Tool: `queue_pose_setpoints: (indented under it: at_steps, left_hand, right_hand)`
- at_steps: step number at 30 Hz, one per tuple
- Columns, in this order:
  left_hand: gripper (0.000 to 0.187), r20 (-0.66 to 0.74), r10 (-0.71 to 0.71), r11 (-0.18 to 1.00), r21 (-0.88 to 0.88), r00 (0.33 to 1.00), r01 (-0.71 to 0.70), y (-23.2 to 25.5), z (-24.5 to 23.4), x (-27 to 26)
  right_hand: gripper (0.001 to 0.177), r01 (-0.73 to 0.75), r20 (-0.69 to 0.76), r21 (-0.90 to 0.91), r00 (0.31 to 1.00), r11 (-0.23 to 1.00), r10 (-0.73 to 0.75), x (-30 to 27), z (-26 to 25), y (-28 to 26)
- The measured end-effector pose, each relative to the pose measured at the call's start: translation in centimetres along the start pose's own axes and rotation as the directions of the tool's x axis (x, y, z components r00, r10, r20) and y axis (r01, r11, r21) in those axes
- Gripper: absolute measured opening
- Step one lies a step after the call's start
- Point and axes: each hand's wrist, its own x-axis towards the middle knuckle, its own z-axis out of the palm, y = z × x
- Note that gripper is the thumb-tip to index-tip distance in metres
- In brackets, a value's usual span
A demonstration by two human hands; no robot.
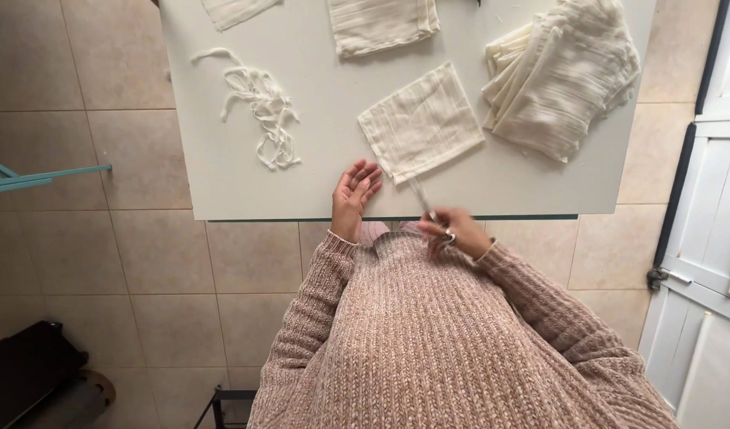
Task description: Cutting and trimming small squares of white fabric using scissors.
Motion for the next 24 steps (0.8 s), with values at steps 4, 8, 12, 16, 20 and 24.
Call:
queue_pose_setpoints:
  at_steps: [4,8,12,16,20,24]
  left_hand:
    - [0.051,-0.047,0.01,0.999,-0.043,0.999,-0.012,-0.5,0.1,-0.1]
    - [0.049,-0.045,0.012,1.0,-0.023,0.999,-0.013,-0.1,0.3,-0.1]
    - [0.046,-0.061,0.023,1.0,0.009,0.998,-0.022,-0.4,-0.2,-0.5]
    - [0.041,-0.102,0.056,0.994,0.098,0.993,-0.046,-0.5,-0.2,-0.8]
    - [0.028,-0.117,-0.015,0.97,0.241,0.993,0.043,-2.4,-1.1,0.6]
    - [0.026,-0.123,-0.11,0.922,0.358,0.986,0.148,-2.3,-0.4,1.2]
  right_hand:
    - [0.023,-0.157,0.116,0.254,0.985,0.955,0.131,0.4,2.5,-0.5]
    - [0.024,-0.126,0.099,0.304,0.99,0.944,0.1,1.5,3.5,0.4]
    - [0.027,-0.104,0.061,0.301,0.994,0.948,0.09,1.3,3.8,-1.1]
    - [0.026,-0.096,0.064,0.326,0.995,0.94,0.079,1.7,3.9,-1.4]
    - [0.024,-0.025,0.041,0.268,0.999,0.963,0.015,2.9,3.4,-1.1]
    - [0.022,-0.01,0.043,0.223,0.999,0.975,0.0,2.6,2.9,-1.9]
